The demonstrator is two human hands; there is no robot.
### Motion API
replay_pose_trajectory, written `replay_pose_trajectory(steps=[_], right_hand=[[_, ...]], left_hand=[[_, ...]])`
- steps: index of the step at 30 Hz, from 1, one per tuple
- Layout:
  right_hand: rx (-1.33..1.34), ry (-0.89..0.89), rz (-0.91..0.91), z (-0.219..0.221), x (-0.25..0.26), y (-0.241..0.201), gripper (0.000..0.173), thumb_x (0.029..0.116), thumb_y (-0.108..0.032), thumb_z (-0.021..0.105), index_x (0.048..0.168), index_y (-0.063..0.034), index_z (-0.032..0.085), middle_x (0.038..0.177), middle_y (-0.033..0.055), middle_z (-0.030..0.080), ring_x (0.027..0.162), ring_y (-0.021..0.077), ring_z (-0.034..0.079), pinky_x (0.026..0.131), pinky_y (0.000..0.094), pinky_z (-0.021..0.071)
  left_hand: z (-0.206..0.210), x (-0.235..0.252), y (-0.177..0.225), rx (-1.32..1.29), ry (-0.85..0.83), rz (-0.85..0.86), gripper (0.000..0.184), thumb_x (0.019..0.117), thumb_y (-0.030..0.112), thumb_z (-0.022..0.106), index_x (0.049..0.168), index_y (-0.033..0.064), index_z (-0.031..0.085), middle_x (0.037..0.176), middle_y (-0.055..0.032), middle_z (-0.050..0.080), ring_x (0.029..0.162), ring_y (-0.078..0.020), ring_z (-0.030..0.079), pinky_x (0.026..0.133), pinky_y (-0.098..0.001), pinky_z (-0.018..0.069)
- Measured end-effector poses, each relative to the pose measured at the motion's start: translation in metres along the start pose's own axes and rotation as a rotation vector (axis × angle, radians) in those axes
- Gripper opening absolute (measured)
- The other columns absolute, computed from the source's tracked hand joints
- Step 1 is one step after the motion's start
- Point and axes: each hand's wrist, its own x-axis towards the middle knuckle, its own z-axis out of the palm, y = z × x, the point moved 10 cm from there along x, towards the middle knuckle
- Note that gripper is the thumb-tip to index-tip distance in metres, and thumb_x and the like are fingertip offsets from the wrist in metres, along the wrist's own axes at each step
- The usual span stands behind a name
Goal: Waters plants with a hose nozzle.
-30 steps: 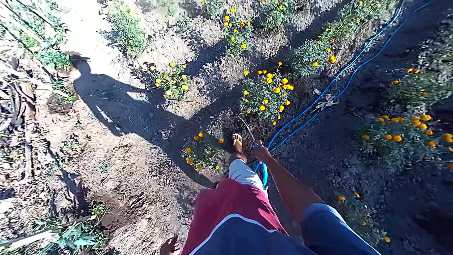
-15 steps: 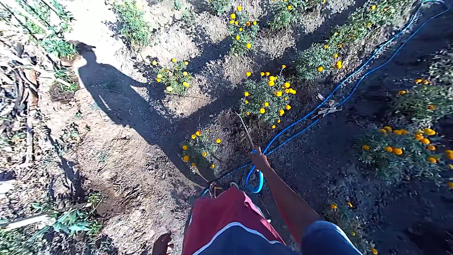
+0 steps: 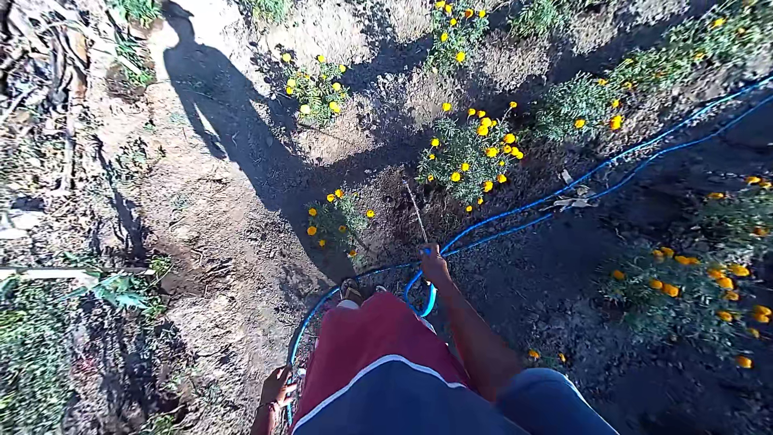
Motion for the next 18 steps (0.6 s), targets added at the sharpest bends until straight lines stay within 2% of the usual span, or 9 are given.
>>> replay_pose_trajectory(steps=[4,12,18], right_hand=[[0.014,0.033,-0.006,-0.002,-0.007,0.003,0.045,0.1117,-0.025,0.04,0.154,-0.0112,0.036,0.124,0.0257,0.066,0.111,0.0415,0.067,0.094,0.0575,0.052],[-0.007,0.089,-0.012,-0.007,-0.015,0.001,0.043,0.1118,-0.025,0.039,0.152,-0.0105,0.038,0.127,0.0254,0.065,0.113,0.0408,0.066,0.095,0.0568,0.0515],[0.083,0.186,0.035,-0.017,-0.018,0.008,0.044,0.1118,-0.028,0.039,0.153,-0.0119,0.035,0.114,0.025,0.066,0.091,0.0386,0.068,0.08,0.0551,0.0546]], left_hand=[[0.016,0.001,-0.025,-0.022,-0.009,-0.013,0.038,0.1094,0.025,0.049,0.133,-0.002,0.059,0.123,-0.0268,0.065,0.104,-0.038,0.066,0.087,-0.0545,0.053],[0.04,0.022,-0.06,-0.133,-0.03,-0.053,0.041,0.1087,0.027,0.051,0.138,-0.0017,0.055,0.123,-0.0286,0.064,0.102,-0.0395,0.067,0.084,-0.0557,0.0546],[0.045,0.033,-0.052,-0.131,-0.088,-0.04,0.042,0.11,0.027,0.048,0.14,-0.0031,0.052,0.126,-0.0292,0.063,0.104,-0.0405,0.066,0.086,-0.057,0.0539]])
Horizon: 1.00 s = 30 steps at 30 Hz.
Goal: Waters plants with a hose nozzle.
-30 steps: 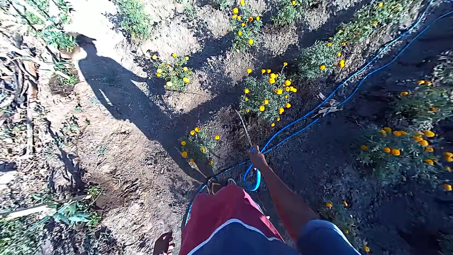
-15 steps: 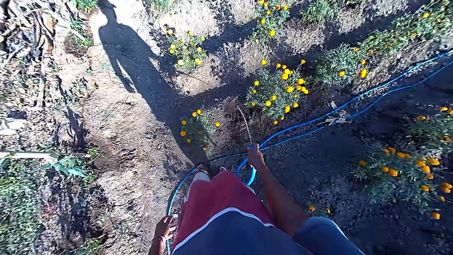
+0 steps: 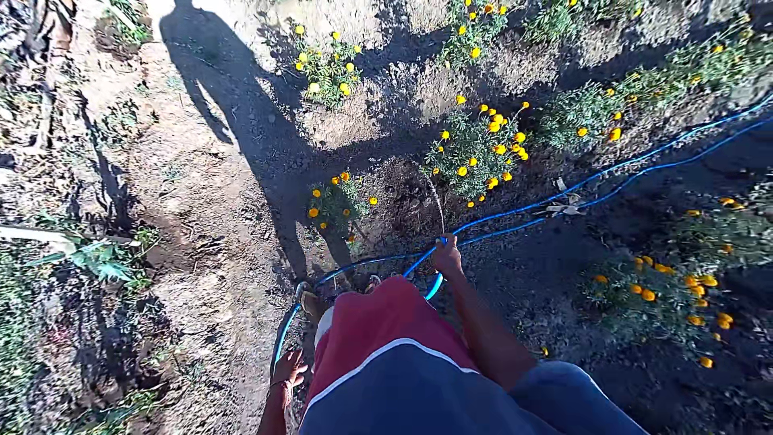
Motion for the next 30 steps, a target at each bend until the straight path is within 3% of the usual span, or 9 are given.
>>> replay_pose_trajectory(steps=[2,5,12,15,21,23,30], right_hand=[[0.049,0.041,0.032,-0.004,-0.003,0.001,0.045,0.1117,-0.028,0.04,0.154,-0.0129,0.035,0.114,0.0249,0.066,0.089,0.0383,0.068,0.078,0.055,0.0544],[0.112,0.086,0.061,-0.006,-0.003,0.007,0.044,0.1123,-0.029,0.038,0.153,-0.014,0.035,0.108,0.0223,0.064,0.076,0.0333,0.065,0.068,0.0507,0.0538],[0.097,0.093,0.071,0.004,-0.015,0.007,0.043,0.1124,-0.029,0.038,0.153,-0.015,0.035,0.103,0.0208,0.063,0.069,0.0296,0.062,0.064,0.0477,0.0535],[0.084,0.104,0.076,0.005,-0.018,0.009,0.043,0.1121,-0.03,0.039,0.153,-0.0162,0.036,0.098,0.0193,0.063,0.067,0.029,0.062,0.063,0.0474,0.0535],[0.086,0.131,0.089,-0.004,-0.017,0.021,0.043,0.112,-0.028,0.04,0.152,-0.0147,0.037,0.106,0.024,0.064,0.073,0.0335,0.064,0.067,0.0515,0.0537],[0.053,0.104,0.096,-0.003,-0.016,0.026,0.043,0.1126,-0.029,0.037,0.153,-0.0146,0.035,0.103,0.0224,0.063,0.069,0.031,0.063,0.064,0.049,0.0532],[-0.016,0.01,0.06,0.0,-0.014,0.033,0.043,0.1122,-0.03,0.038,0.152,-0.0139,0.038,0.107,0.0245,0.064,0.074,0.0346,0.064,0.069,0.0528,0.0531]], left_hand=[[-0.011,-0.001,0.01,0.019,0.017,0.011,0.042,0.1101,0.027,0.047,0.139,-0.0027,0.053,0.126,-0.0282,0.064,0.106,-0.039,0.067,0.087,-0.0552,0.0537],[-0.034,0.005,0.02,-0.041,0.036,0.018,0.043,0.1104,0.028,0.046,0.14,-0.002,0.052,0.129,-0.028,0.062,0.108,-0.0389,0.066,0.088,-0.0551,0.0529],[-0.071,0.024,-0.001,-0.089,0.068,-0.026,0.047,0.1098,0.035,0.046,0.137,-0.0015,0.054,0.123,-0.0256,0.065,0.101,-0.0361,0.068,0.084,-0.0536,0.0545],[-0.069,0.024,-0.007,-0.081,0.063,-0.057,0.047,0.1102,0.036,0.045,0.138,-0.0004,0.055,0.124,-0.0251,0.064,0.101,-0.0355,0.067,0.084,-0.0531,0.0534],[-0.047,0.014,-0.001,-0.085,0.047,-0.063,0.043,0.1104,0.03,0.046,0.139,-0.0012,0.053,0.126,-0.0268,0.064,0.104,-0.0367,0.067,0.085,-0.0536,0.0532],[-0.04,0.01,0.004,-0.074,0.048,-0.057,0.043,0.1101,0.03,0.047,0.138,-0.0018,0.054,0.125,-0.0276,0.064,0.104,-0.0379,0.067,0.085,-0.0543,0.0529],[-0.031,0.011,0.018,-0.049,0.029,-0.012,0.043,0.1103,0.03,0.046,0.139,-0.002,0.053,0.126,-0.0271,0.063,0.104,-0.0369,0.067,0.085,-0.0533,0.0536]])
